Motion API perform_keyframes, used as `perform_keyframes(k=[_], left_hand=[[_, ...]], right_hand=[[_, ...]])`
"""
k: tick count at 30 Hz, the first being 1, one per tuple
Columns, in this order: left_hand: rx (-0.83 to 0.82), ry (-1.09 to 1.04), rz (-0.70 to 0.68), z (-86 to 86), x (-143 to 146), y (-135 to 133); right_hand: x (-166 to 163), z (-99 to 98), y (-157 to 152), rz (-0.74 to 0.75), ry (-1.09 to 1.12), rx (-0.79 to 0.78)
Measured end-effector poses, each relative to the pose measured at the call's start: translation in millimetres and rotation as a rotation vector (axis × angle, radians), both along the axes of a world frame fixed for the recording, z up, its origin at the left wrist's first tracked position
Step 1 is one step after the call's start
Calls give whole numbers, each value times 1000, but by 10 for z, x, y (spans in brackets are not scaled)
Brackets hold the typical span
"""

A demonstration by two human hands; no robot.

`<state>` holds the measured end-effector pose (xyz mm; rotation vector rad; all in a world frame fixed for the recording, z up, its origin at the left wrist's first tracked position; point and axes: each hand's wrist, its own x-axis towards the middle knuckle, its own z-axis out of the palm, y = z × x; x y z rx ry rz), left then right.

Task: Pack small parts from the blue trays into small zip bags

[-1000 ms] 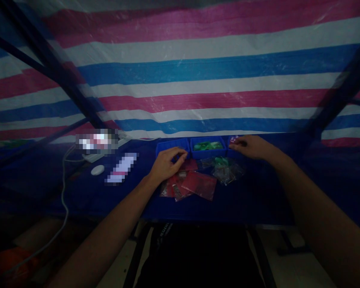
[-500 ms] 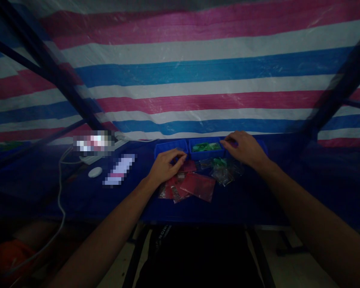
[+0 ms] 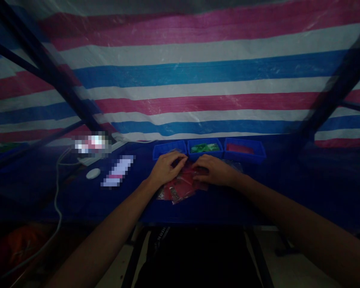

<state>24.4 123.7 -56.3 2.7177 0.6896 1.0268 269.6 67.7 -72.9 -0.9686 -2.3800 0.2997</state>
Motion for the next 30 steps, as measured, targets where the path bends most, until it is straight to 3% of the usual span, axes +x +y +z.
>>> perform_keyframes(k=[12,21,25,30], left_hand=[[-24,-10,-32,41,22,-50],[-77,23,-113,89,38,-130],[-62,4,-79,57,63,-93],[-112,-172,-37,101,61,-95]], right_hand=[[-22,-2,26,-48,4,63],[-51,73,-19,-245,356,4],[-91,93,-53,-221,445,-3],[-109,50,-22,-233,485,-28]])
